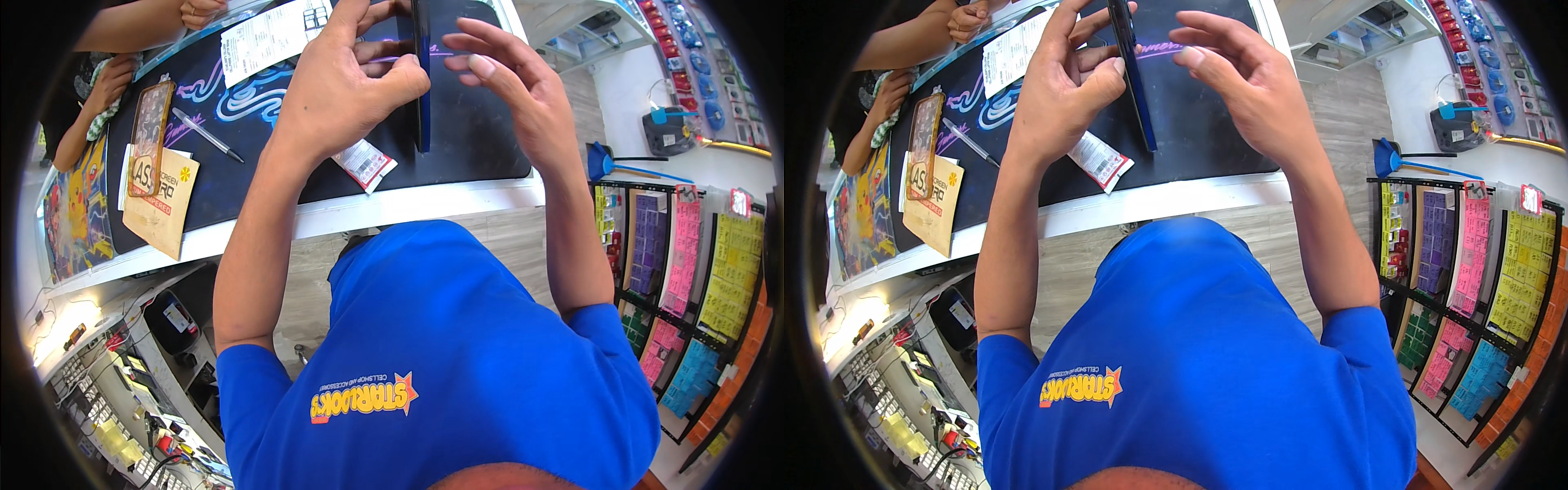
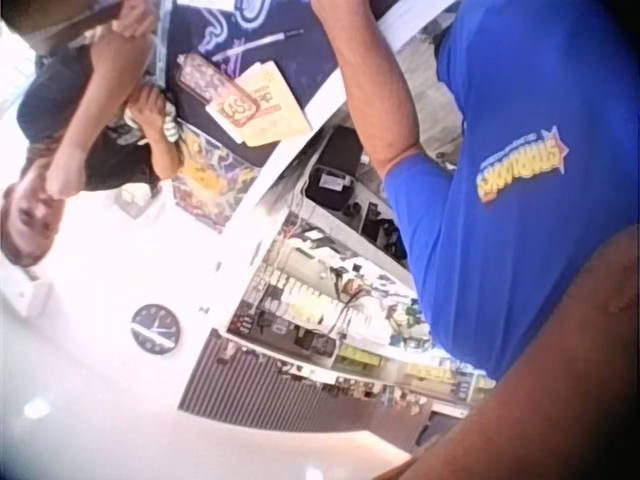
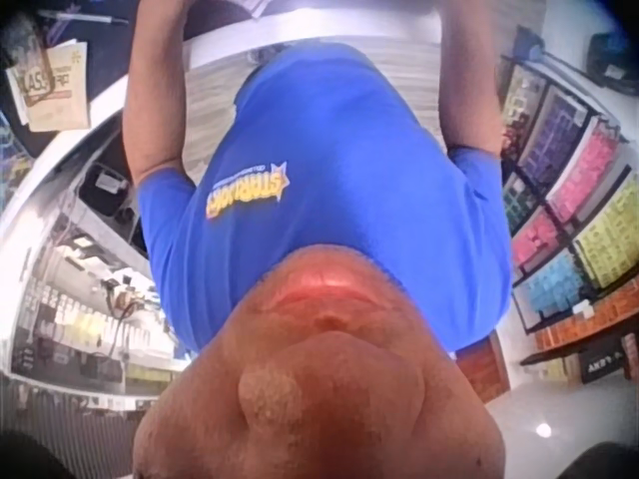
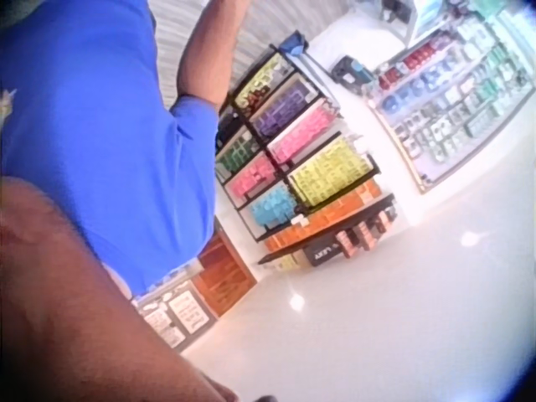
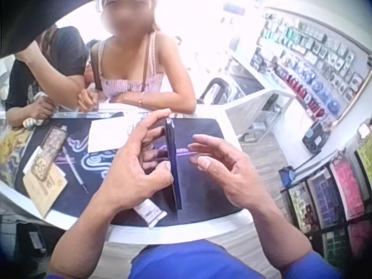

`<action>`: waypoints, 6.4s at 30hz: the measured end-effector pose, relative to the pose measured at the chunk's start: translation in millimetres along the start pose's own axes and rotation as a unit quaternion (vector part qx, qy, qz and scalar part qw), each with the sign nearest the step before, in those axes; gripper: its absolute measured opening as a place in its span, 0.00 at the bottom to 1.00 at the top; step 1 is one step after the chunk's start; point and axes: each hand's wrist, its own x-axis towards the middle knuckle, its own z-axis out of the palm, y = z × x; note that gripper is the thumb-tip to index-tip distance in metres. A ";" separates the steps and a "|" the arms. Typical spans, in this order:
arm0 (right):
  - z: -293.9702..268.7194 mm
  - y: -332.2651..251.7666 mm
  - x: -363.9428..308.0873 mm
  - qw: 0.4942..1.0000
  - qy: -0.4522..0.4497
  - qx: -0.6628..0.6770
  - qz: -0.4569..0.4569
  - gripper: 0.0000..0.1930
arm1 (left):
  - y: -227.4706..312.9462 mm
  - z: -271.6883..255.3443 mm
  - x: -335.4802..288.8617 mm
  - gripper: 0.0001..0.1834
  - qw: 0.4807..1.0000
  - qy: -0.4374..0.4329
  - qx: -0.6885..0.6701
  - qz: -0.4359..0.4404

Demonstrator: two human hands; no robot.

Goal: The person retrieves a phone and adhesive from the counter, then applies glue to the phone's edge and presses the frame together. The person handles the phone and adhesive tube throughout the process.

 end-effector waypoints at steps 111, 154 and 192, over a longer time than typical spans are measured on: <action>31.9 -38.7 39.8 0.996 -0.005 -0.090 -0.013 0.13 | -2.2 -13.7 -3.0 0.42 0.975 0.033 0.218 0.026; 39.4 -39.1 46.8 0.996 -0.011 -0.026 0.079 0.22 | 18.0 -25.4 25.9 0.21 0.994 -0.008 0.110 0.012; 35.1 -32.8 -4.9 0.994 0.000 -0.082 0.073 0.13 | 5.7 -9.1 21.7 0.22 0.992 0.038 0.099 0.074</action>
